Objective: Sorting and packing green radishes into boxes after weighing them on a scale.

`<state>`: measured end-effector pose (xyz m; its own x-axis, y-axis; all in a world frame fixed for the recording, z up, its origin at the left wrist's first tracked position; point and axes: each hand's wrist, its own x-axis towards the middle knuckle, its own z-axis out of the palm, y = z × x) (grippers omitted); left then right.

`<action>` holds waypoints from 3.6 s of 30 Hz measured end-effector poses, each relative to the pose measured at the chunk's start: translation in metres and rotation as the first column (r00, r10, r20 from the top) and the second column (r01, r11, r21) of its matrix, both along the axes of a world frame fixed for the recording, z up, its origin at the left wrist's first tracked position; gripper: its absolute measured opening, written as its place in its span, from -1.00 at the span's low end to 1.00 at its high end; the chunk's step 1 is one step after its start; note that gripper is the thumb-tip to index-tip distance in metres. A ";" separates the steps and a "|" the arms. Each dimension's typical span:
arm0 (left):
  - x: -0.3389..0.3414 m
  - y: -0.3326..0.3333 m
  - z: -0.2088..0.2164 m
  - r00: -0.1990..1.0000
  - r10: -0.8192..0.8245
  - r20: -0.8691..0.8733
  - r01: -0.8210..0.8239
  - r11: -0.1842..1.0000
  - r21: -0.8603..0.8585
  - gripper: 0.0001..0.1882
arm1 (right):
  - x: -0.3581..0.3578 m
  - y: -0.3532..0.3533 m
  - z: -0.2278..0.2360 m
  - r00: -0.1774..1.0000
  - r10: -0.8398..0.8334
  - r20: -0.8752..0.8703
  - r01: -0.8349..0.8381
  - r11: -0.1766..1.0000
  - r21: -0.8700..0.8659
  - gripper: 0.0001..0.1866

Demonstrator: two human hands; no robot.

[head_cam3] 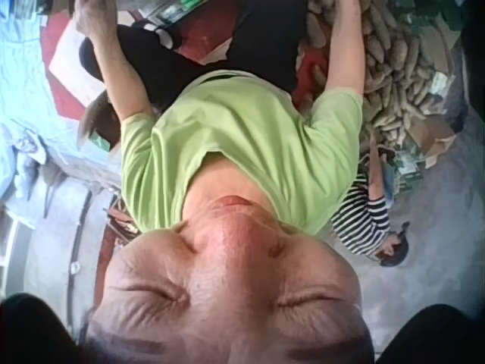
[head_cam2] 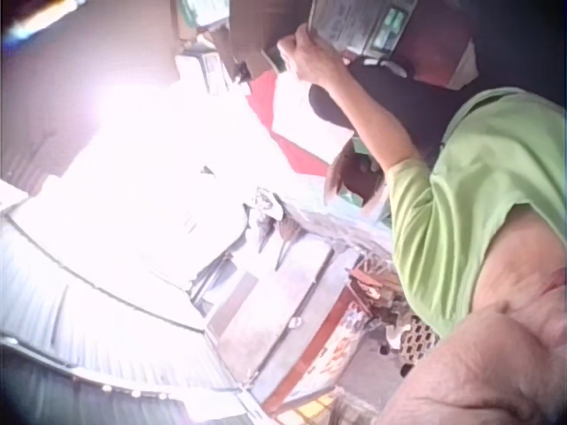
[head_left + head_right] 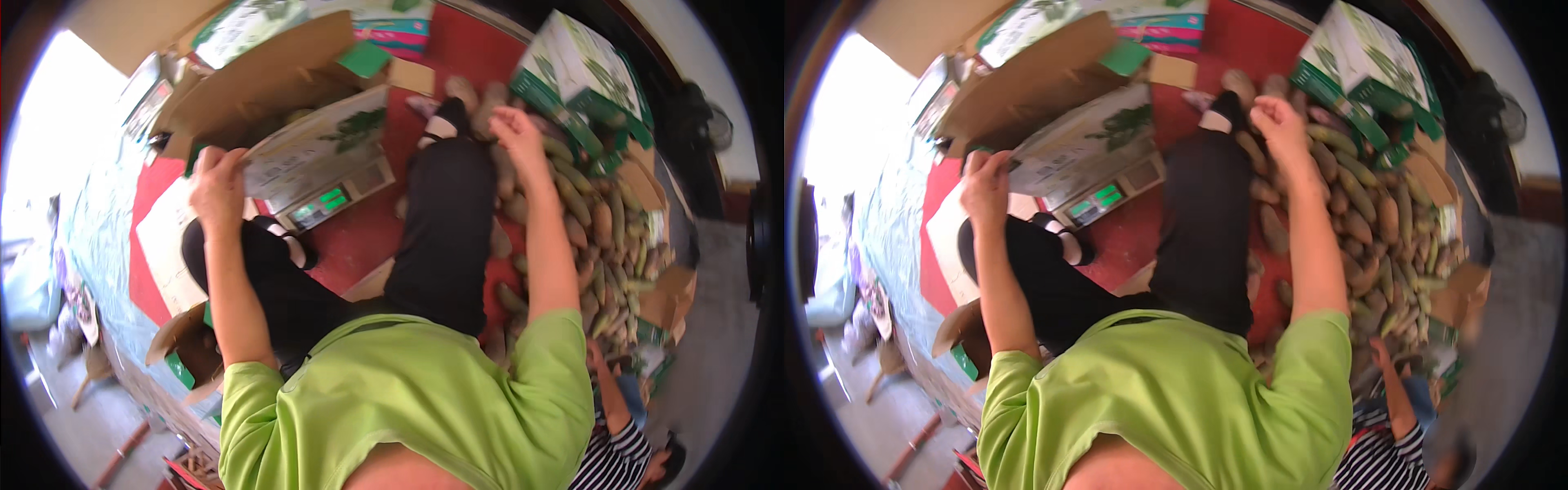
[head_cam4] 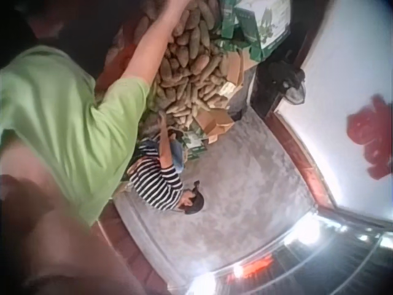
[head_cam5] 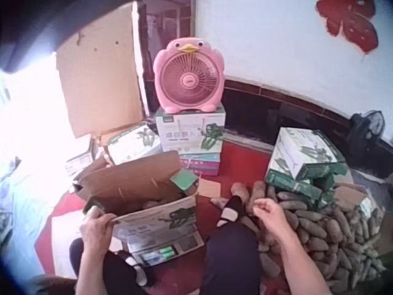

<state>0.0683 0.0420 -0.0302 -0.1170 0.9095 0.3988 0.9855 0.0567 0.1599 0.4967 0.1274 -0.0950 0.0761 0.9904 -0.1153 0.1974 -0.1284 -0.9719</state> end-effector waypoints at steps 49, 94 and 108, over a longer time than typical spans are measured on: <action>-0.026 0.002 -0.025 0.980 0.061 -0.190 -0.057 0.998 0.024 -0.82 | 0.190 -0.289 -0.175 0.270 0.439 0.857 0.604 0.616 -0.506 -0.62; 0.001 -0.011 0.000 0.999 0.003 -0.039 -0.004 1.000 -0.008 -0.90 | -0.025 -0.022 0.119 0.980 -0.071 -0.188 0.148 0.888 0.435 -0.63; -0.003 -0.007 0.002 0.999 0.007 -0.040 -0.007 1.000 -0.001 -0.90 | -0.224 0.038 0.130 0.649 0.045 0.760 -0.602 0.641 0.476 -0.57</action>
